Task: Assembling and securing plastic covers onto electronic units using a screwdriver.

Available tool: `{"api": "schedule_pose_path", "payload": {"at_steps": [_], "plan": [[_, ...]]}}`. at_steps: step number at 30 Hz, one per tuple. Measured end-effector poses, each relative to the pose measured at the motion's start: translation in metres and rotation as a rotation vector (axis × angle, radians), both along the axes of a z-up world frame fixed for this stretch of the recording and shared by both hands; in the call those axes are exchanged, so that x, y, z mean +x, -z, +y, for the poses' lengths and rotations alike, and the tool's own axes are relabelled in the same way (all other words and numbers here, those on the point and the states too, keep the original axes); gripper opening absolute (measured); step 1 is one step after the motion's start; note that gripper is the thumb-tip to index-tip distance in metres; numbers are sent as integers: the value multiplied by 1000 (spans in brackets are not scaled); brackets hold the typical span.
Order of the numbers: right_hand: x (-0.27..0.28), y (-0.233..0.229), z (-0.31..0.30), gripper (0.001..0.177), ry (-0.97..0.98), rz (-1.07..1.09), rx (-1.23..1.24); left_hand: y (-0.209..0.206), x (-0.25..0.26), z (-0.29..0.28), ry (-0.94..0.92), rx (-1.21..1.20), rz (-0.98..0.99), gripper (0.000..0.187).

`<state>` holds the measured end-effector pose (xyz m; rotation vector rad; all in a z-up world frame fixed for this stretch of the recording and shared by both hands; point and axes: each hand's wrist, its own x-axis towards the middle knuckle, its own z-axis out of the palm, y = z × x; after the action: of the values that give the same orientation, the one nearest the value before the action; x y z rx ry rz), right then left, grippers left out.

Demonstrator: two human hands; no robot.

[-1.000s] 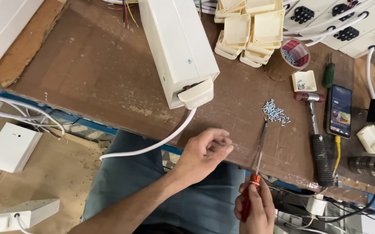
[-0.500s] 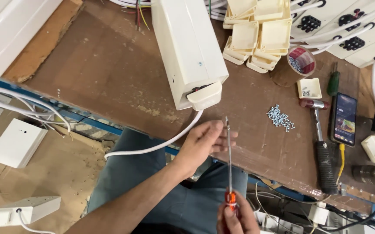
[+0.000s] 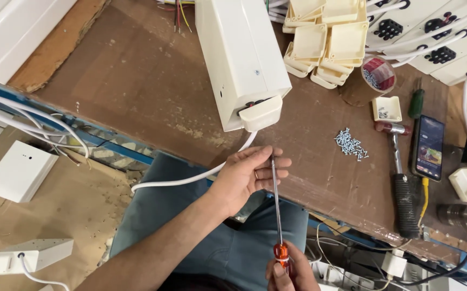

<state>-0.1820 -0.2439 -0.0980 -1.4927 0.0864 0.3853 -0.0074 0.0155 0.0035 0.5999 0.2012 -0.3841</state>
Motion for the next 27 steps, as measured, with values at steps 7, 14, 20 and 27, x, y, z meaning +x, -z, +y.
{"api": "schedule_pose_path", "payload": {"at_steps": [7,14,20,27], "plan": [[-5,-20,33,54,177,-317,-364,-3,-2,0,-9,-117,75,25],[-1,-12,38,54,239,-385,-495,-2,-5,-3,-31,-105,74,26],[9,-59,59,50,298,-293,-849,-1,-5,-3,-68,-34,70,26],[9,-48,32,54,239,141,-64,1,-3,2,-47,-123,37,27]]}}
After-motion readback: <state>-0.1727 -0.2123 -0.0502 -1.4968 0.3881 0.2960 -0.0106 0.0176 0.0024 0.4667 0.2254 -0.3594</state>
